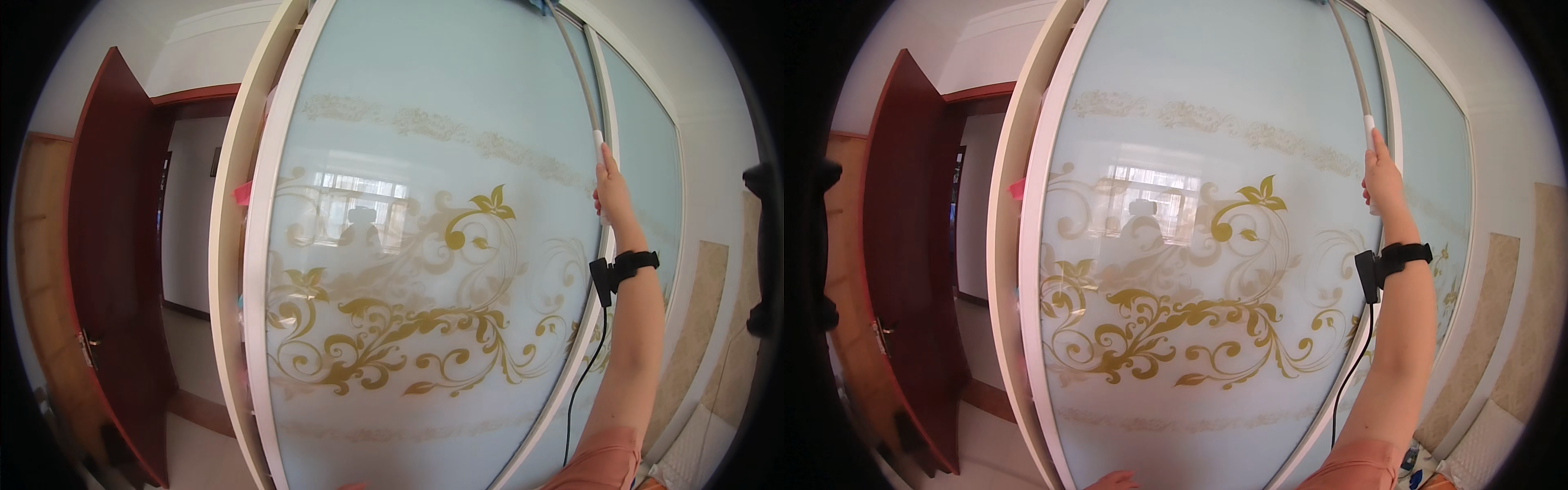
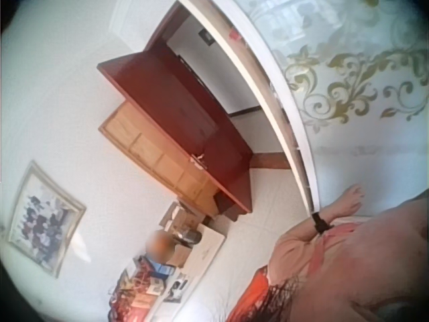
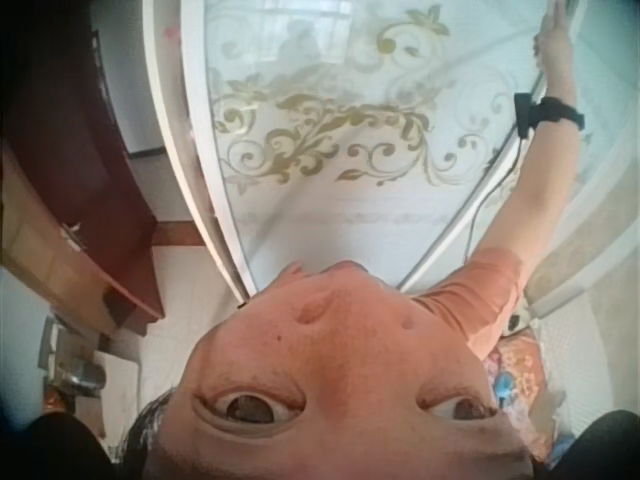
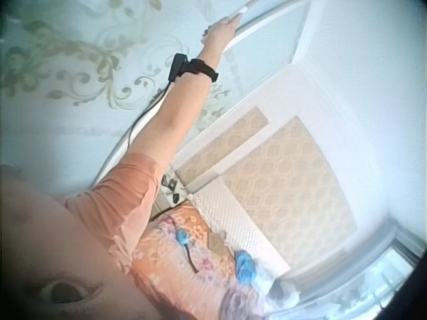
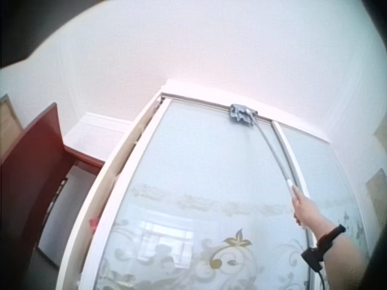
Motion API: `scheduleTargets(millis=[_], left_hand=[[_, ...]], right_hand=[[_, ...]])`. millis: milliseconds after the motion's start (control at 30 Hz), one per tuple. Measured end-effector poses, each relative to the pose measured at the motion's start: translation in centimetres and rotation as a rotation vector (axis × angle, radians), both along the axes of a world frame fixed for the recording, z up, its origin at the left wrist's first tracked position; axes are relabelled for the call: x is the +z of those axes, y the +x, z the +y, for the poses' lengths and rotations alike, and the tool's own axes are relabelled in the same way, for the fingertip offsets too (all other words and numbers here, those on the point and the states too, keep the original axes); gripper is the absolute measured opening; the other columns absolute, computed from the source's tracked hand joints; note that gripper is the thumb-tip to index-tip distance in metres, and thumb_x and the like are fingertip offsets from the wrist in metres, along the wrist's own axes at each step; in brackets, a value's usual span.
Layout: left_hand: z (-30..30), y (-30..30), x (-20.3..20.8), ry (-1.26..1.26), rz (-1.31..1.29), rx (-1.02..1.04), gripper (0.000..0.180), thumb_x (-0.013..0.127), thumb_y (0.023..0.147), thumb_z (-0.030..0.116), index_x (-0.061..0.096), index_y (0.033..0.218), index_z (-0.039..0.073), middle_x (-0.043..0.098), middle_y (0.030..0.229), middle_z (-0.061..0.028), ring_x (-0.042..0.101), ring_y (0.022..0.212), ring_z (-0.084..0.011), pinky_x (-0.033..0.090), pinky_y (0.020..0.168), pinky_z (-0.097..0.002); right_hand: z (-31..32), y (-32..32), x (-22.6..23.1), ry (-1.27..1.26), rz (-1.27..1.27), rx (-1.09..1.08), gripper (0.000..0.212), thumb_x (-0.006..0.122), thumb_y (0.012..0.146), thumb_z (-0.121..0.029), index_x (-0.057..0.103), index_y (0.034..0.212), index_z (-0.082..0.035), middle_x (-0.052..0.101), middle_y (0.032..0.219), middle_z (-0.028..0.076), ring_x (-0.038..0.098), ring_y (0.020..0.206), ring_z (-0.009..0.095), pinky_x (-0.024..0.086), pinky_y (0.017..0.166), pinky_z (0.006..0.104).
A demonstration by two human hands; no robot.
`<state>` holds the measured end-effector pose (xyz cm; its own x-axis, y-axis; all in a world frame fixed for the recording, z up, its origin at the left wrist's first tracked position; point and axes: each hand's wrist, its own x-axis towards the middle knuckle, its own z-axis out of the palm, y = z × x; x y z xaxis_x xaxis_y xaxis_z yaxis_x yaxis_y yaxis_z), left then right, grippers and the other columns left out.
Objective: The person attaches a blue cloth to a mop handle in the kitchen, then walks to a bedroom and wipes the upper and lower sections of a wardrobe door with the mop. The person uses both hands to maneuver the mop and clean the surface.
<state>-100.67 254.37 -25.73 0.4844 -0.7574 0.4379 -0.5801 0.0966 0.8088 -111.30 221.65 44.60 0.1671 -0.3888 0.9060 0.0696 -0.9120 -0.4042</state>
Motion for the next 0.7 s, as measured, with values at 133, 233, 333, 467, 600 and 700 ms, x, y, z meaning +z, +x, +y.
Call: scheduleTargets(millis=[133, 233, 333, 467, 600, 700], left_hand=[[1.0, -1.6, 2.3, 0.018, -0.072, 0.038, 0.035, 0.051, 0.090, 0.017, 0.044, 0.122, 0.004, 0.052, 0.118, -0.0185, 0.046, 0.114, -0.0334, 0.039, 0.098, -0.0466], [1.2, -2.2, 2.5, 0.025, -0.083, 0.060, 0.034, 0.053, 0.088, 0.016, 0.046, 0.119, 0.003, 0.052, 0.116, -0.0196, 0.045, 0.113, -0.0356, 0.039, 0.097, -0.0472], [0.9, -2.2, 1.6, 0.029, -0.066, 0.075, 0.033, 0.055, 0.085, 0.014, 0.049, 0.115, 0.003, 0.052, 0.115, -0.0206, 0.045, 0.113, -0.0378, 0.039, 0.097, -0.0478], [-0.4, -2.3, 0.7, 0.044, 0.006, 0.077, 0.031, 0.057, 0.082, 0.013, 0.052, 0.111, 0.002, 0.052, 0.113, -0.0220, 0.044, 0.112, -0.0406, 0.038, 0.097, -0.0487], [-2.6, -3.6, 2.9, 0.064, 0.036, 0.086, 0.029, 0.060, 0.079, 0.011, 0.055, 0.106, 0.001, 0.053, 0.111, -0.0233, 0.043, 0.111, -0.0435, 0.038, 0.096, -0.0495], [-4.6, -5.5, 6.3, 0.027, -0.108, 0.074, 0.028, 0.060, 0.078, 0.011, 0.056, 0.104, 0.002, 0.053, 0.108, -0.0231, 0.043, 0.111, -0.0441, 0.038, 0.095, -0.0499]], right_hand=[[2.9, 0.9, -0.7, -0.003, 0.011, 0.084, 0.048, 0.037, 0.097, -0.026, 0.029, 0.145, -0.028, 0.046, 0.060, 0.004, 0.044, 0.046, 0.013, 0.043, 0.042, 0.0298], [5.8, 2.0, -1.0, -0.020, 0.026, 0.162, 0.049, 0.037, 0.097, -0.025, 0.028, 0.145, -0.025, 0.048, 0.061, 0.005, 0.047, 0.046, 0.014, 0.043, 0.043, 0.0310], [7.7, 2.5, -0.6, -0.058, 0.050, 0.173, 0.050, 0.038, 0.097, -0.024, 0.027, 0.146, -0.021, 0.052, 0.064, 0.006, 0.050, 0.047, 0.015, 0.045, 0.046, 0.0328], [7.1, 1.9, -0.3, -0.063, 0.067, 0.197, 0.050, 0.037, 0.097, -0.024, 0.027, 0.146, -0.022, 0.053, 0.065, 0.006, 0.050, 0.047, 0.015, 0.046, 0.046, 0.0328], [2.7, -0.4, 0.0, -0.012, 0.042, 0.144, 0.048, 0.036, 0.098, -0.026, 0.029, 0.145, -0.027, 0.047, 0.061, 0.004, 0.044, 0.046, 0.013, 0.043, 0.043, 0.0300], [-2.1, -2.6, 0.7, 0.032, 0.066, 0.084, 0.047, 0.035, 0.097, -0.026, 0.029, 0.144, -0.030, 0.050, 0.064, 0.005, 0.047, 0.048, 0.015, 0.045, 0.046, 0.0319]])
